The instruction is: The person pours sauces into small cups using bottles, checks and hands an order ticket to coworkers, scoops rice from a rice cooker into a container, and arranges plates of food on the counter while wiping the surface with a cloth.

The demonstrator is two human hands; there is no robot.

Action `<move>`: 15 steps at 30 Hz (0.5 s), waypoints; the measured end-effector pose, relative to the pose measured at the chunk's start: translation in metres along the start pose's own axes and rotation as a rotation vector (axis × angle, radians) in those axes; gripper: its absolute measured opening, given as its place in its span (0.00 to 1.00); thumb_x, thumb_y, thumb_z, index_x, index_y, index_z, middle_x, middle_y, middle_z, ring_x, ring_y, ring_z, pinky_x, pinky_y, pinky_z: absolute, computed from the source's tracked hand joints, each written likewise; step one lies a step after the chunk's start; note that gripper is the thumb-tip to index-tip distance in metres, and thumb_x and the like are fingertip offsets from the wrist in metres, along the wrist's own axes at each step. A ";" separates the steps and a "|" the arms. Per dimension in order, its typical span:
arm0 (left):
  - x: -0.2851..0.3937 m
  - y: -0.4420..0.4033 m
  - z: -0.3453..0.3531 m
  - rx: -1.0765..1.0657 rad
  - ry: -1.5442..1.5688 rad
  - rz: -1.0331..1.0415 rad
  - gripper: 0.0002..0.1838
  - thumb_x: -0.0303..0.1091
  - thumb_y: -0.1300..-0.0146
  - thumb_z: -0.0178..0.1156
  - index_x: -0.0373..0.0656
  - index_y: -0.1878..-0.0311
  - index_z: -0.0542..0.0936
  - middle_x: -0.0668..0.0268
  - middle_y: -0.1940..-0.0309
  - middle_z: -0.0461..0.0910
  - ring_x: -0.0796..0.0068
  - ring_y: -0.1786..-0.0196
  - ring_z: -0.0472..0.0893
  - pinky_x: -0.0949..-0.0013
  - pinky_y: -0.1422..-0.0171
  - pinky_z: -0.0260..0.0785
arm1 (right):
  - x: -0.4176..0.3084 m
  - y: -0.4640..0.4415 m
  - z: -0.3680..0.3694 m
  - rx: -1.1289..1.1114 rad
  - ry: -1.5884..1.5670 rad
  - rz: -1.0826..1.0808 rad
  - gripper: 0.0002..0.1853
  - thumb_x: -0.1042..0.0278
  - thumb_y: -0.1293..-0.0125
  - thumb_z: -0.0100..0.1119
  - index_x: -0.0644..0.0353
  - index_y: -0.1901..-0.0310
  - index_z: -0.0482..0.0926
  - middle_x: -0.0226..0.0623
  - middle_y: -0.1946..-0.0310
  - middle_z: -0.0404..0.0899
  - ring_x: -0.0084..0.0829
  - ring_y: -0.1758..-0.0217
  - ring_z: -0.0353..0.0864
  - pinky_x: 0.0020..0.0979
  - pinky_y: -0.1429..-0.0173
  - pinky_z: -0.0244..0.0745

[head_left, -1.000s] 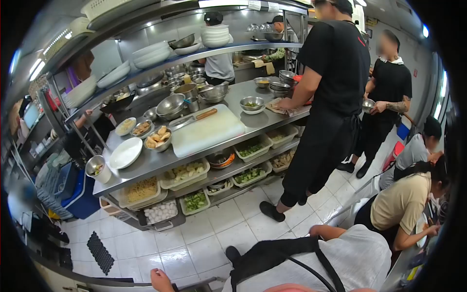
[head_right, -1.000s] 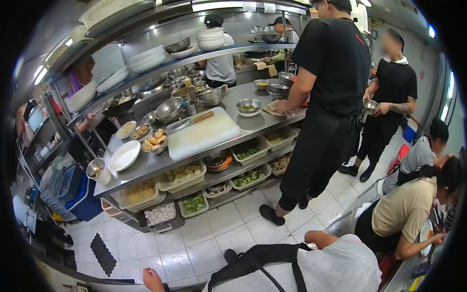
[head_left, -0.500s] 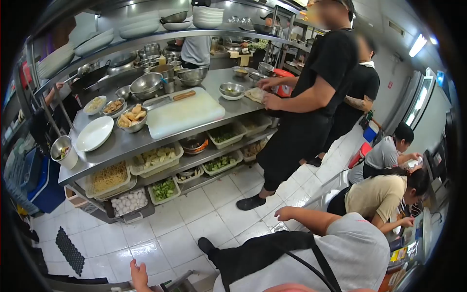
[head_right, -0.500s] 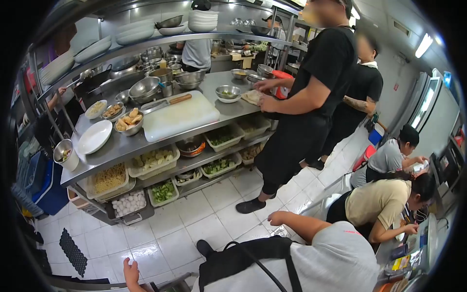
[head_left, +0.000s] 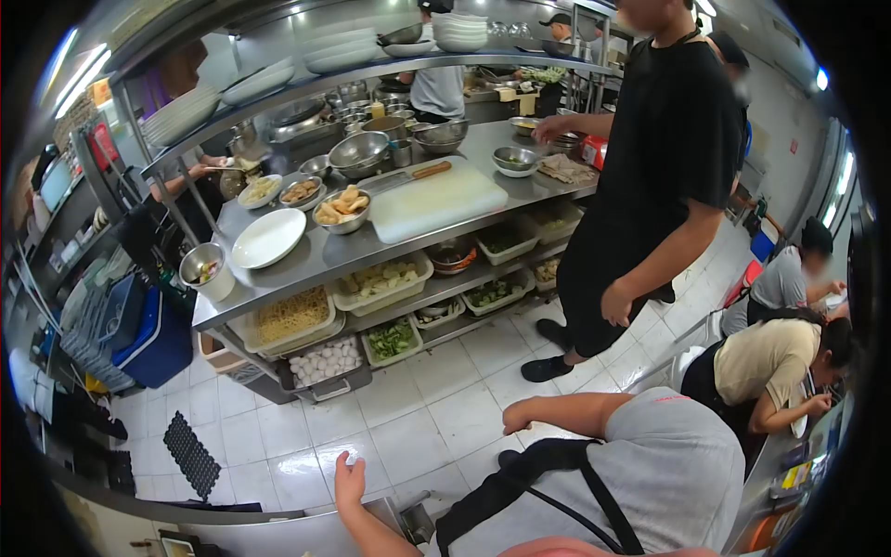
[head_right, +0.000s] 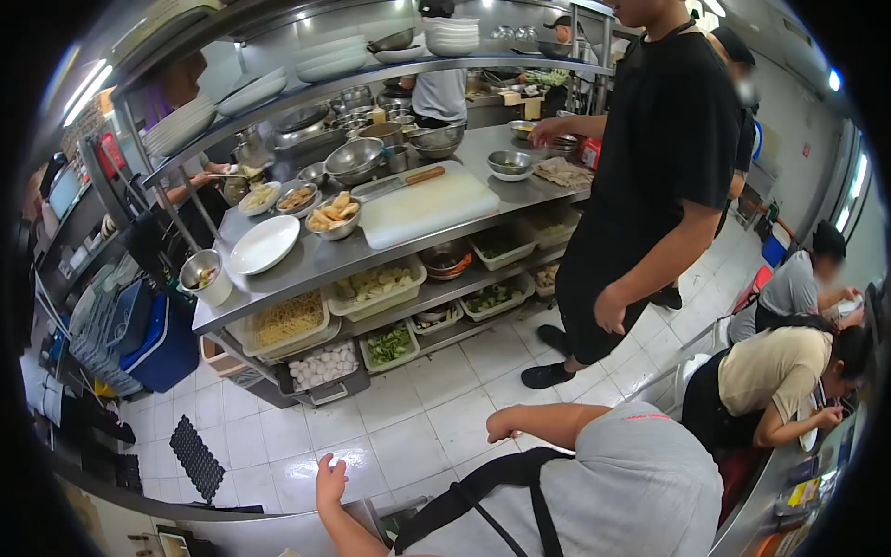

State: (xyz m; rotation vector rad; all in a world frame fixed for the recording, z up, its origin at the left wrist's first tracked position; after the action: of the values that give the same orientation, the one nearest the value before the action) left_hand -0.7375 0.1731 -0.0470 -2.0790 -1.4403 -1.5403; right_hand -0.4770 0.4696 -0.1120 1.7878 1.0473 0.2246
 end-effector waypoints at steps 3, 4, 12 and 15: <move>-0.013 -0.007 0.010 0.000 0.002 0.056 0.27 0.39 0.46 0.53 0.39 0.45 0.61 0.61 0.74 0.71 0.74 0.72 0.71 0.71 0.66 0.65 | -0.011 -0.026 0.027 0.007 0.171 -0.069 0.12 0.66 0.52 0.47 0.66 0.80 0.76 0.46 0.78 0.76 0.39 0.76 0.74 0.39 0.67 0.68; -0.018 -0.012 0.013 -0.003 0.010 0.072 0.27 0.39 0.46 0.53 0.38 0.45 0.61 0.61 0.74 0.71 0.74 0.71 0.71 0.71 0.65 0.65 | 0.010 -0.073 0.051 0.019 0.272 -0.124 0.12 0.67 0.53 0.47 0.67 0.78 0.77 0.47 0.77 0.76 0.39 0.75 0.74 0.39 0.67 0.68; -0.007 -0.004 0.007 -0.055 0.208 0.045 0.26 0.40 0.46 0.54 0.38 0.46 0.63 0.62 0.75 0.72 0.74 0.73 0.72 0.72 0.65 0.65 | -0.044 -0.053 0.058 -0.039 0.348 -0.208 0.12 0.69 0.56 0.48 0.62 0.70 0.79 0.46 0.71 0.77 0.40 0.67 0.76 0.40 0.62 0.68; -0.008 -0.005 0.008 -0.004 0.133 0.083 0.25 0.39 0.47 0.54 0.38 0.47 0.63 0.64 0.78 0.71 0.75 0.74 0.71 0.72 0.68 0.65 | -0.028 -0.112 0.068 -0.224 0.403 -0.174 0.12 0.69 0.60 0.52 0.63 0.71 0.79 0.45 0.72 0.77 0.41 0.70 0.75 0.41 0.66 0.69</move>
State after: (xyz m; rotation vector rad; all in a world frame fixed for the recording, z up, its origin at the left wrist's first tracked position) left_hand -0.7364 0.1761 -0.0591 -1.9711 -1.2897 -1.6161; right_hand -0.5163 0.4164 -0.2283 1.4711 1.3951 0.5885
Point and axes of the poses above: each hand's wrist, its own y-axis away from the middle knuckle, its own z-axis out of the palm, x = y × z, the point moved 1 cm from there along -y, towards the middle knuckle
